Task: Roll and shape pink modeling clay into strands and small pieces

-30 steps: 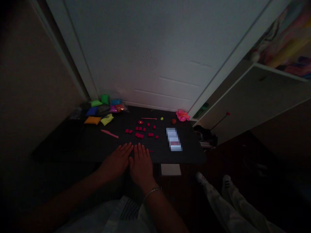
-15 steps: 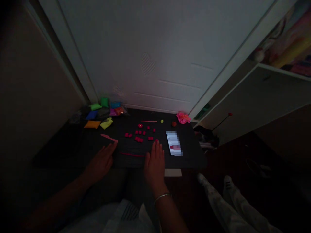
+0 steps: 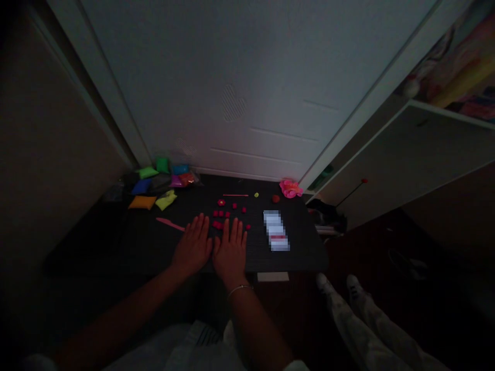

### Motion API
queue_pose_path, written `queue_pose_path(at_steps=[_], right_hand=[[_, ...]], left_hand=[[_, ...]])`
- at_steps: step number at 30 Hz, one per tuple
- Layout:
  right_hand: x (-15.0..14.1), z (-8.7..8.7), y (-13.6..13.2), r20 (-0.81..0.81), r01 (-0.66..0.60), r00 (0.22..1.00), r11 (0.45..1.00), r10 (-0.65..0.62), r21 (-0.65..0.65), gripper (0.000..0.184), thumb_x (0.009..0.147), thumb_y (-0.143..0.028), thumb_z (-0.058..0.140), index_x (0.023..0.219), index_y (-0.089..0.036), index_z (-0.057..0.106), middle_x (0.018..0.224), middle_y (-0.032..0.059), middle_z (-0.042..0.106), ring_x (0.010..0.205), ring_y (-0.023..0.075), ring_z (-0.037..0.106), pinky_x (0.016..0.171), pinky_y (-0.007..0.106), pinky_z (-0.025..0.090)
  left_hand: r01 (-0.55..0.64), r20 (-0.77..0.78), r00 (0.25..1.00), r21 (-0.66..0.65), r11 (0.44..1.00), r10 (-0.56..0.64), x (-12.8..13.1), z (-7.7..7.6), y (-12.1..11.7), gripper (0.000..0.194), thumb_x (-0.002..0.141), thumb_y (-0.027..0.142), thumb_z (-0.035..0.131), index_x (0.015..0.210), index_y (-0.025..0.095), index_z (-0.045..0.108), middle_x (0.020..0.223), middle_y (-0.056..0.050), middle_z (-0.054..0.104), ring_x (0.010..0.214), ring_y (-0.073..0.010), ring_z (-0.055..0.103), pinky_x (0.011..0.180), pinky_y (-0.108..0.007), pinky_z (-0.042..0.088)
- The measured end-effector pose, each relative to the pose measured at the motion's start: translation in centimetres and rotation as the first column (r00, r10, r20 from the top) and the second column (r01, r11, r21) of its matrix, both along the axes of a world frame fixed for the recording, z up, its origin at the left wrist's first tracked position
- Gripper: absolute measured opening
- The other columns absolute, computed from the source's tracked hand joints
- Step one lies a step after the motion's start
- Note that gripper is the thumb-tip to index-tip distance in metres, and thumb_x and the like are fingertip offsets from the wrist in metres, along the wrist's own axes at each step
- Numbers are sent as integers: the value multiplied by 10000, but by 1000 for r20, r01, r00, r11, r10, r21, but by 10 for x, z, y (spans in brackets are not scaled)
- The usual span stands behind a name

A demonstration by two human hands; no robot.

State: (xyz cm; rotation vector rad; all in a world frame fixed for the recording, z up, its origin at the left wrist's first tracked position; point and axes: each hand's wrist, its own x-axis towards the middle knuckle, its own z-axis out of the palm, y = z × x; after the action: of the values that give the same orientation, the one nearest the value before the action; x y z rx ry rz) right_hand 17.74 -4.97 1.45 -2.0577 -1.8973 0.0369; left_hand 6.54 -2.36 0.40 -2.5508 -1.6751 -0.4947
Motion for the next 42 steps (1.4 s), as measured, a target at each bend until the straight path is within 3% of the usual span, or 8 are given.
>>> queue_pose_path(at_steps=[8, 17, 21, 25, 28, 32, 36, 42], right_hand=[[1, 2, 14, 14, 54, 998, 998, -53, -26, 551, 873, -338, 343, 1372, -131, 240, 1441, 168, 188, 1329, 304, 116, 1032, 520, 145], [-2, -3, 3, 4, 31, 1000, 999, -31, -22, 553, 866, -346, 357, 1370, -147, 248, 1451, 144, 166, 1338, 293, 67, 1034, 541, 123], [7, 9, 20, -38, 59, 998, 998, -58, 28, 544, 873, -355, 341, 1367, -143, 257, 1447, 154, 176, 1335, 303, 84, 1024, 557, 141], [32, 25, -1, -67, 94, 994, 987, -86, 131, 527, 898, -313, 264, 1378, -104, 205, 1461, 151, 111, 1343, 274, 13, 1036, 518, 179], [43, 22, -36, -20, -11, 1000, 992, 13, 122, 513, 897, -280, 268, 1374, -96, 217, 1455, 120, 171, 1346, 244, 41, 1055, 485, 185], [34, 1, -70, 34, -235, 971, 972, 235, -5, 503, 883, -281, 329, 1359, -129, 274, 1433, 94, 252, 1333, 237, 157, 1049, 456, 235], [24, -9, -70, 49, -264, 962, 962, 267, -61, 499, 880, -296, 346, 1344, -117, 308, 1421, 98, 278, 1317, 245, 212, 1046, 449, 246], [26, -8, -61, 44, -244, 968, 967, 247, -70, 503, 886, -339, 343, 1332, -105, 330, 1396, 114, 327, 1295, 248, 270, 1037, 446, 259]], left_hand=[[-57, -15, 998, -40, 998, 57, 8, 1, 9, 559, 832, 248, 307, 1333, 4, 269, 1412, -200, 251, 1309, -285, 214, 1039, -439, 233], [-31, -13, 999, -32, 999, 31, 3, -3, 1, 570, 823, 268, 323, 1340, 34, 267, 1412, -192, 253, 1310, -281, 213, 1037, -462, 232], [-49, 10, 999, -7, 999, 49, 1, 5, 14, 559, 830, 276, 333, 1333, 38, 284, 1409, -201, 257, 1299, -300, 237, 1023, -468, 255], [-50, 40, 998, 62, 997, 47, -28, 19, 3, 566, 845, 258, 311, 1356, 34, 214, 1426, -192, 223, 1311, -294, 203, 1031, -455, 255], [-7, 15, 1000, 83, 997, 6, -48, 22, -16, 563, 850, 264, 302, 1352, 22, 217, 1421, -198, 232, 1312, -285, 205, 1039, -458, 243], [96, -25, 995, 39, 995, -95, -43, 13, -41, 541, 856, 283, 306, 1346, 56, 264, 1408, -165, 286, 1303, -264, 244, 1033, -436, 268], [257, -68, 963, -66, 964, -262, -24, 6, -50, 512, 863, 318, 311, 1334, 117, 320, 1404, -109, 316, 1286, -228, 293, 1041, -401, 265], [264, -92, 956, -136, 955, -278, -26, 4, -36, 512, 880, 358, 274, 1326, 115, 335, 1402, -101, 318, 1284, -218, 298, 1043, -386, 256]])
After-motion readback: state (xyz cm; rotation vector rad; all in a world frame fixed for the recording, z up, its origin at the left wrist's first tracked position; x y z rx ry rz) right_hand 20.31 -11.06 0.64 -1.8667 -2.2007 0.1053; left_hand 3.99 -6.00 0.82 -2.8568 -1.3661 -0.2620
